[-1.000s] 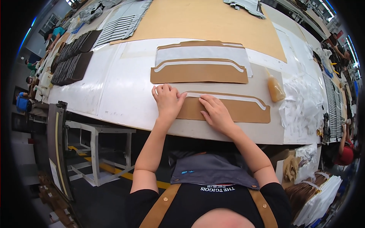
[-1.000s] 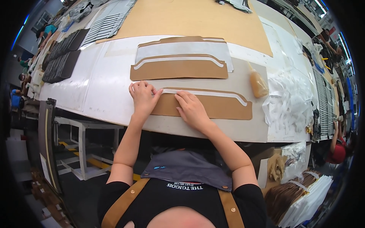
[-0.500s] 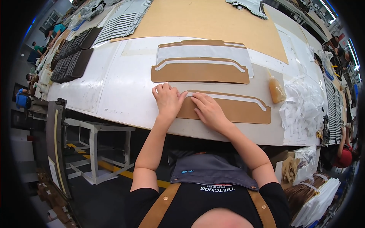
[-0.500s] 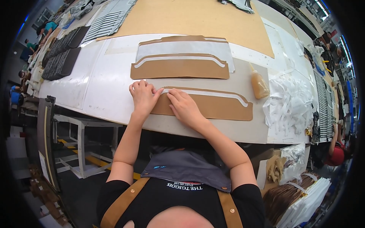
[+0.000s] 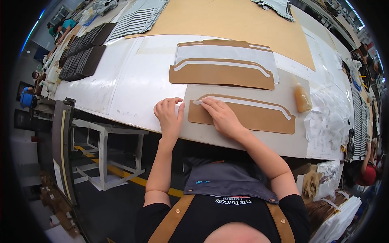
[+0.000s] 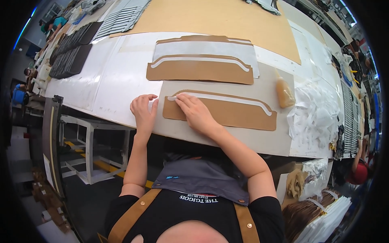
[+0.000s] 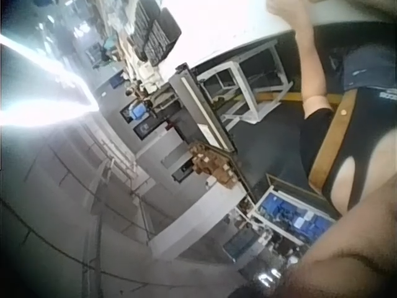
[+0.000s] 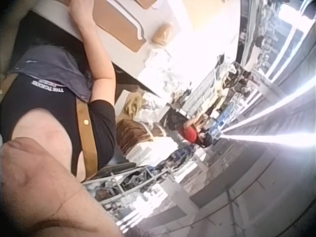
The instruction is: Applying glue and attaching lining strips to shaped leather component backings.
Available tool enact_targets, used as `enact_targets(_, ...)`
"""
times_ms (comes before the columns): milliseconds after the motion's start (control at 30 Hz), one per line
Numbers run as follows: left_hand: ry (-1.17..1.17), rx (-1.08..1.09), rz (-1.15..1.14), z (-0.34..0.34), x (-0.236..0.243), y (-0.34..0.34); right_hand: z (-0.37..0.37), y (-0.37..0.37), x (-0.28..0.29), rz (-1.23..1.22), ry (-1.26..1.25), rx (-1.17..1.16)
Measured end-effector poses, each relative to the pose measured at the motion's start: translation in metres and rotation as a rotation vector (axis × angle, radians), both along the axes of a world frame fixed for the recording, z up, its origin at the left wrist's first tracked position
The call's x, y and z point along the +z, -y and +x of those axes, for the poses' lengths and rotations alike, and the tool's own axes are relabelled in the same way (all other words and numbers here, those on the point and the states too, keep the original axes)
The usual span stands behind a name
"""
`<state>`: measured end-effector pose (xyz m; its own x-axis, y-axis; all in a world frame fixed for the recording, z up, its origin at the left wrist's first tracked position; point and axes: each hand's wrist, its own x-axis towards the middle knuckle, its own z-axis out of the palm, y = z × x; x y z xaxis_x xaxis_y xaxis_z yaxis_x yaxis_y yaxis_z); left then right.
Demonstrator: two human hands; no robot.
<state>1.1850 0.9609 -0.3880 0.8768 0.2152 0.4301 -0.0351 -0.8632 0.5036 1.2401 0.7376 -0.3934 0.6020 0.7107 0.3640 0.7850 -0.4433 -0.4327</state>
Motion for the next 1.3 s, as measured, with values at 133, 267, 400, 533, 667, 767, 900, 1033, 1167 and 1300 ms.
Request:
enact_targets(133,-0.019,-0.039,-0.02,-0.003,-0.008,0.01,0.001,0.0,0.001,-0.014,-0.004,0.011)
enact_targets(267,0.006,-0.056,-0.011,0.008,-0.012,0.015,0.0,-0.002,0.001,-0.028,0.032,0.021)
enact_targets(400,0.019,-0.02,0.022,0.013,-0.016,0.018,-0.002,-0.002,-0.001,-0.049,0.086,0.02)
enact_targets(533,0.012,0.008,0.071,0.015,-0.015,0.021,-0.002,-0.003,-0.003,-0.028,0.087,0.003)
enact_targets(667,0.007,0.048,0.112,0.011,-0.013,0.021,-0.004,-0.006,0.0,-0.06,0.087,0.001)
enact_targets(767,0.019,0.028,0.164,0.004,-0.007,0.022,-0.004,-0.006,0.0,-0.073,0.084,-0.005)
enact_targets(900,-0.002,-0.048,0.228,-0.009,-0.007,0.025,-0.004,-0.006,-0.005,-0.04,0.081,-0.035)
enact_targets(1033,-0.016,-0.052,0.218,-0.016,-0.009,0.025,-0.005,-0.008,-0.001,-0.04,0.074,-0.038)
enact_targets(1167,-0.016,-0.042,0.185,-0.019,-0.012,0.025,-0.006,-0.009,-0.001,-0.046,0.033,-0.039)
enact_targets(1300,-0.037,-0.058,0.203,-0.021,-0.011,0.026,-0.006,-0.009,-0.003,-0.052,0.048,-0.046)
